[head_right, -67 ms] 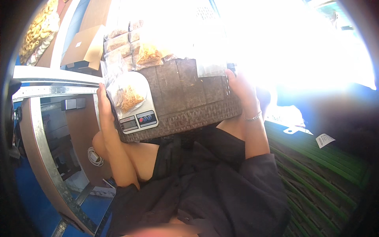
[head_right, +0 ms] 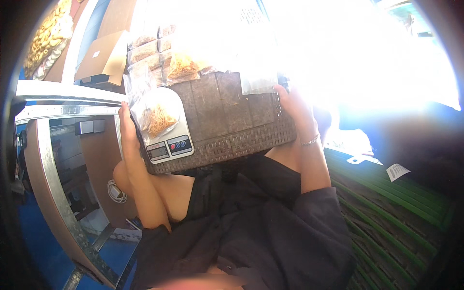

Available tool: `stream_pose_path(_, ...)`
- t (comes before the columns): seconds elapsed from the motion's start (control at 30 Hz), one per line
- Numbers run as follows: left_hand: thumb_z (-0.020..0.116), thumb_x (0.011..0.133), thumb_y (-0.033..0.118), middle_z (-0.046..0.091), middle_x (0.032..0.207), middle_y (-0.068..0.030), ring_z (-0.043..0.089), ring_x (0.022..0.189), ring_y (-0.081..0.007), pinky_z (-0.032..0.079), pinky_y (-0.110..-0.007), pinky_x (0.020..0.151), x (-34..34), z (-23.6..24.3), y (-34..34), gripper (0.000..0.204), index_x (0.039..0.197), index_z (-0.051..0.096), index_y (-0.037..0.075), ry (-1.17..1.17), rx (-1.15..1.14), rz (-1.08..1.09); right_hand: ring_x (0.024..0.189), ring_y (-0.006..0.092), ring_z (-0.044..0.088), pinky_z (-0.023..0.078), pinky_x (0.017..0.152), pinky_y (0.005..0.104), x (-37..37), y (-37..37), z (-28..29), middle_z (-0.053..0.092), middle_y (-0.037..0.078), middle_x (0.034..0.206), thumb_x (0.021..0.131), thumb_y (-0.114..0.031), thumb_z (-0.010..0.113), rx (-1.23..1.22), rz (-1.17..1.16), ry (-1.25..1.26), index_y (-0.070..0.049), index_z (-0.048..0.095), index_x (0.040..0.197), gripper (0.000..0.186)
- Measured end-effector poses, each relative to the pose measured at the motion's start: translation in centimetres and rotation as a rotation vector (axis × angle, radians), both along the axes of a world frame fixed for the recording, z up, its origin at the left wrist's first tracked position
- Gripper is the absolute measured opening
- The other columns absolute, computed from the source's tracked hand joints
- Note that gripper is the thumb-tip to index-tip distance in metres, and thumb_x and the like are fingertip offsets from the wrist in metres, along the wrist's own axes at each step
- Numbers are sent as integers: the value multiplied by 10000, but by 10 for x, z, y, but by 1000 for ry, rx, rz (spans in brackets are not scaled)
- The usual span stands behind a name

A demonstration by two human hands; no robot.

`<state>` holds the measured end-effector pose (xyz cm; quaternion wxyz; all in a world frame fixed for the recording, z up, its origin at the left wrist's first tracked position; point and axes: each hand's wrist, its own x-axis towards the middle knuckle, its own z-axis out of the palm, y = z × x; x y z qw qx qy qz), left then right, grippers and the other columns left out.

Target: The person scoops a yellow snack from a large bag into small plastic bags using a spoon and a digital scale. They adjust the amount to reach a target weight, then place the filled bags on a table.

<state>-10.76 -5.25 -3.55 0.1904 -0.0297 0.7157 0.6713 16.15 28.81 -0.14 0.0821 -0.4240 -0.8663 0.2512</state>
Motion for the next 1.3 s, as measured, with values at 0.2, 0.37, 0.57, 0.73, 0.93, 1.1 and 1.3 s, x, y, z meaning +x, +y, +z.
stream_pose_path(0.2,389,1071,491,499,1275,-140,474,1188,-211,356,-358,1065,-1,-5,-1,584,1321,448,-33,43,-75,-13,1021,305,609,504,845,411,-25,7,-12,608,193,1065,911,-378,716,-24,-54,229,8,613,1175,479)
stream_pose_path(0.37,391,1068,500,499,1256,-134,468,1192,-206,356,-358,1063,0,-3,-2,585,1301,455,-32,51,-93,-17,998,320,632,501,848,417,-19,-2,3,646,186,1064,934,-332,681,153,-102,116,8,631,1138,400)
stream_pose_path(0.57,385,1069,500,485,1285,-134,452,1211,-206,342,-355,1077,-2,-4,-1,595,1328,440,-33,83,-166,-45,1117,381,612,479,950,455,14,-42,12,639,213,1195,982,-265,589,159,84,96,12,631,1180,343)
stream_pose_path(0.73,383,1070,501,476,1304,-136,441,1224,-212,329,-356,1090,1,-1,0,597,1339,436,-29,79,-157,-27,1308,426,488,384,1103,476,-3,-51,0,520,265,1402,1012,-245,541,279,228,11,52,561,1325,432)
stream_pose_path(0.93,381,1070,507,474,1314,-145,439,1236,-217,326,-358,1096,3,3,1,609,1356,424,-29,75,-164,-42,1321,453,459,364,1121,497,-29,-40,-6,478,286,1435,1016,-228,531,269,207,125,67,521,1358,452)
stream_pose_path(1.1,372,1071,512,471,1325,-145,438,1244,-216,327,-357,1097,2,0,-3,610,1360,417,-24,93,-168,-68,1332,457,444,312,1145,532,-30,-100,13,494,283,1418,956,-184,582,371,381,140,75,535,1327,454)
stream_pose_path(1.3,365,1076,509,471,1328,-139,447,1239,-212,332,-350,1094,-2,-5,-4,606,1367,415,-20,47,-143,-43,1483,347,283,203,1220,484,-48,-169,-21,335,232,1569,961,-318,569,160,780,153,65,393,1460,653)
